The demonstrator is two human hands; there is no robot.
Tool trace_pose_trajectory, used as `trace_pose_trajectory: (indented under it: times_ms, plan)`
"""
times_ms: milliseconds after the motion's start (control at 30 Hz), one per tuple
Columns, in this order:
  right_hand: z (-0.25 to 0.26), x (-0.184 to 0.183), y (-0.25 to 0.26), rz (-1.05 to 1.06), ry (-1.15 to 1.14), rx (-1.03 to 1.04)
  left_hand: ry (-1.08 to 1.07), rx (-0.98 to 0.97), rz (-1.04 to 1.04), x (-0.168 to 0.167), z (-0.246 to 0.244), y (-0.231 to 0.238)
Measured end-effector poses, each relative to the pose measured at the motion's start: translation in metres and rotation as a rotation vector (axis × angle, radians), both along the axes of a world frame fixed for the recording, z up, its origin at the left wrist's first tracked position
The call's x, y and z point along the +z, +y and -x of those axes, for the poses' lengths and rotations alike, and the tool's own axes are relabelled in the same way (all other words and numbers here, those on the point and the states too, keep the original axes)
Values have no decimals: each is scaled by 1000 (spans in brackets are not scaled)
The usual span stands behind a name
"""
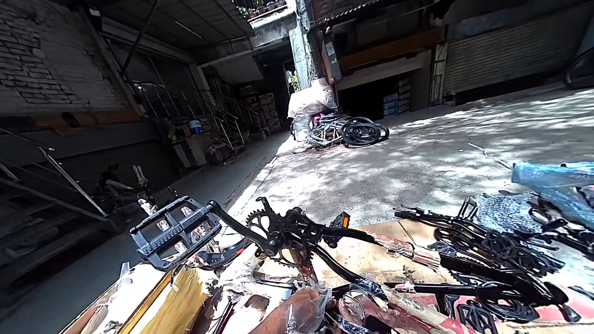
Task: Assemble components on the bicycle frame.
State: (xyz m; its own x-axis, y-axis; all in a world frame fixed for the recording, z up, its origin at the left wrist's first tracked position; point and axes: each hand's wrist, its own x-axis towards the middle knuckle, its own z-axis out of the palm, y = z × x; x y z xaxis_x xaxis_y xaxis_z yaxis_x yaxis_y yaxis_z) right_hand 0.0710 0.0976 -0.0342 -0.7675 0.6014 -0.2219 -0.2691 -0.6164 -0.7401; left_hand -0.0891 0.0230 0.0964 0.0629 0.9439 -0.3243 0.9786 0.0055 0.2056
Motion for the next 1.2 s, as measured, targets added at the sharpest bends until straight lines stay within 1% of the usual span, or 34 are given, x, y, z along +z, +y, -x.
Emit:
trace_pose_trajectory:
  times_ms: [67, 133, 200, 233, 267, 333, 400, 433, 500, 533, 600, 667, 700, 733, 800, 867, 933, 1000, 1067, 1200]
  plan:
    - [-3, 14, -7, 26, -13, -85, -1, 21, 51, 9, -4, 0]
    - [-3, 23, -11, 41, 28, -87, -1, 37, 78, 14, -8, 1]
    - [0, 9, -8, 90, 35, 16, 20, 43, 98, 15, -9, 3]
    - [2, 2, -8, 117, 13, 28, 26, 43, 100, 15, -10, 3]
    - [3, 5, -10, 123, -16, -10, 32, 42, 100, 16, -10, 3]
    - [8, 2, -11, 101, 41, -105, 25, 42, 92, 15, -8, 2]
    - [9, 0, -9, 100, 96, -92, 25, 37, 92, 15, -7, 3]
    - [8, -6, -8, 107, 99, -35, 22, 38, 93, 14, -7, 3]
    - [4, -1, -12, 94, 23, -46, -18, 45, 77, 12, -4, 1]
    - [3, 9, -15, 72, -43, -97, -31, 51, 73, 12, -3, 1]
    - [-2, 52, -18, 107, -273, -133, -6, 46, 79, 13, -4, 2]
    - [1, 27, -12, 52, -33, -130, 18, 29, 79, 10, -4, 3]
    - [1, 15, -8, 60, 22, -73, 21, 25, 75, 10, -4, 2]
    - [3, 6, -5, 47, -15, -36, 22, 27, 74, 11, -5, 2]
    - [6, 5, -7, 7, -108, -88, 21, 34, 90, 17, -7, 3]
    - [9, 6, -10, -28, -39, -189, 7, 42, 92, 18, -8, 3]
    - [13, 15, -11, -3, 14, -236, 6, 36, 82, 18, -8, 3]
    - [17, 13, -9, 23, -51, -221, 26, 33, 100, 18, -8, 4]
    - [14, 10, -7, -24, -111, -162, 26, 39, 108, 19, -8, 5]
    - [13, 1, -12, -43, 50, -228, 19, 50, 116, 22, -10, 6]
